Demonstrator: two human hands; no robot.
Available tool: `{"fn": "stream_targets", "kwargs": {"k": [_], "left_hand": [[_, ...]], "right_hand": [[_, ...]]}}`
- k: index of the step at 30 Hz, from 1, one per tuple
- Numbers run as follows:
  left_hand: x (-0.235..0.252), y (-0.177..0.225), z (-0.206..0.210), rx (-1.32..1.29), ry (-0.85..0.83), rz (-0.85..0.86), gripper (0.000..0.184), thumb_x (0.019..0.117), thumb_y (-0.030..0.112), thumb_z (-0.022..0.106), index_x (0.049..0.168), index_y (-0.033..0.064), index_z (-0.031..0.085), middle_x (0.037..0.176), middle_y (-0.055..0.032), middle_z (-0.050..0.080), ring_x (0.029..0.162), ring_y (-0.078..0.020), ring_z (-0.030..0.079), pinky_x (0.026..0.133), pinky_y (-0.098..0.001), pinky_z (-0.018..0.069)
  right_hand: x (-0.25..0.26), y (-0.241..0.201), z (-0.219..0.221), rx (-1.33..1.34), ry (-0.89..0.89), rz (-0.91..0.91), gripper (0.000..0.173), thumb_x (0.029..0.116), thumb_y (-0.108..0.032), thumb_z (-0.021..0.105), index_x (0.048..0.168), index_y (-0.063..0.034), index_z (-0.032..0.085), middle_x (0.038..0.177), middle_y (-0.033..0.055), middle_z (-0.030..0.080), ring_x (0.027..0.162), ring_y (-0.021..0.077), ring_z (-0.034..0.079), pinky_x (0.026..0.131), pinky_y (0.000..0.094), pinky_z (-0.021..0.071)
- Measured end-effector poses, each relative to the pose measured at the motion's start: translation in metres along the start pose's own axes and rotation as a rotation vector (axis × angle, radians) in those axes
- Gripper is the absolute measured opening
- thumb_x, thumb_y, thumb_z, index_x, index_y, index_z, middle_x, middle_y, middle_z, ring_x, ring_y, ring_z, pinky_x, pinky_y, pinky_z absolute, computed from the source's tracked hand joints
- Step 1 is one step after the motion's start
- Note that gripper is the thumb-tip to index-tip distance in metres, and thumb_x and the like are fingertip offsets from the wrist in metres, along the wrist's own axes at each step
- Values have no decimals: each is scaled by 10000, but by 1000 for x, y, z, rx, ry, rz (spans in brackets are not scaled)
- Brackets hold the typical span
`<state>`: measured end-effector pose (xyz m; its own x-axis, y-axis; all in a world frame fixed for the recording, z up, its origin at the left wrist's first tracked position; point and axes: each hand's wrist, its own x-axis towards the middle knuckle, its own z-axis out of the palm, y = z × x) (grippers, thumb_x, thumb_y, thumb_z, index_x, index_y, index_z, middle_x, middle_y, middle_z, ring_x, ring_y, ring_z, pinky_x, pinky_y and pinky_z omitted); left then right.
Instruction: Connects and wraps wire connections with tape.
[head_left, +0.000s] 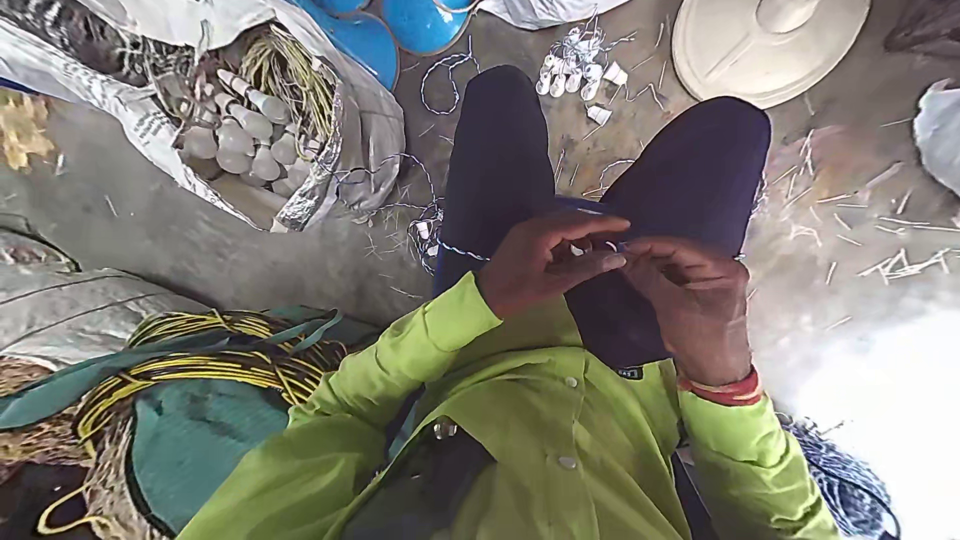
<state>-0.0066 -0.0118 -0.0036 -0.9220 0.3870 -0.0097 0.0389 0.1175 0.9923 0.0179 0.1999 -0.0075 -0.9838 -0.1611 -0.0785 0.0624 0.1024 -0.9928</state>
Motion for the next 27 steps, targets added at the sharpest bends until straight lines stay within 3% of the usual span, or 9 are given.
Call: {"fn": "stream_targets", "kwargs": {"k": [3,7,10,13,16,20,23,25,27], "left_hand": [[2,-1,4,-19,45,38,159,951,52,707,1075,-31,762,1008,-102,758,892,-87,717,816,-255,607],[-8,1,2,217,54,47,124,936,59,727,1013,-26,772,874,-93,760,737,-89,712,694,-248,610],[-11,-7,-13,611,-50,204,181,975,147,684,966,-17,760,889,-136,748,823,-222,741,739,-350,608],[-13,-10,-27,708,-127,237,236,1000,212,659,951,-5,740,887,-141,733,836,-246,737,746,-361,608],[-12,-5,-34,590,-82,180,244,977,219,693,910,-8,751,823,-114,723,738,-167,693,695,-292,575],[-9,1,-42,198,-56,-100,302,1014,247,655,879,-18,703,664,-20,643,547,-27,591,521,-195,520],[-6,0,-39,1,-47,-156,288,1029,218,618,867,-13,674,654,3,621,538,-28,571,506,-203,502],[-3,2,-34,-62,-30,-147,256,1030,182,612,884,-18,676,667,6,632,555,-25,586,521,-198,517],[-2,3,-29,-95,3,-148,237,1024,163,623,885,-21,675,666,6,632,556,-24,586,525,-192,518]], "right_hand": [[-1,-2,1,-56,-53,38,129,941,-70,706,1069,-64,717,899,-61,717,751,3,655,696,180,577],[0,-3,-2,-67,-133,117,114,978,-73,624,1073,-73,687,865,-54,686,738,5,634,668,168,546],[2,0,-10,-99,-203,182,117,1001,-124,575,1070,-99,667,823,-60,651,699,11,603,624,180,515],[3,1,-11,-110,-251,193,123,1001,-127,564,1073,-104,662,793,-60,625,662,11,573,589,176,487],[4,0,-5,-79,-256,185,114,998,-121,568,1071,-105,654,810,-62,638,682,5,588,606,168,498],[5,3,2,-76,-177,126,132,1005,-124,544,1092,-82,634,835,-49,621,686,15,578,601,178,494],[4,7,10,-75,-193,43,221,1034,-159,504,1200,-48,600,1130,14,689,956,62,668,817,256,578],[5,10,21,-96,-183,-12,190,1024,-155,555,1174,-41,582,1016,9,659,836,51,636,704,230,552],[6,9,27,-71,-158,-22,241,971,-120,676,1180,-39,587,1033,24,685,864,79,680,728,251,603]]}}
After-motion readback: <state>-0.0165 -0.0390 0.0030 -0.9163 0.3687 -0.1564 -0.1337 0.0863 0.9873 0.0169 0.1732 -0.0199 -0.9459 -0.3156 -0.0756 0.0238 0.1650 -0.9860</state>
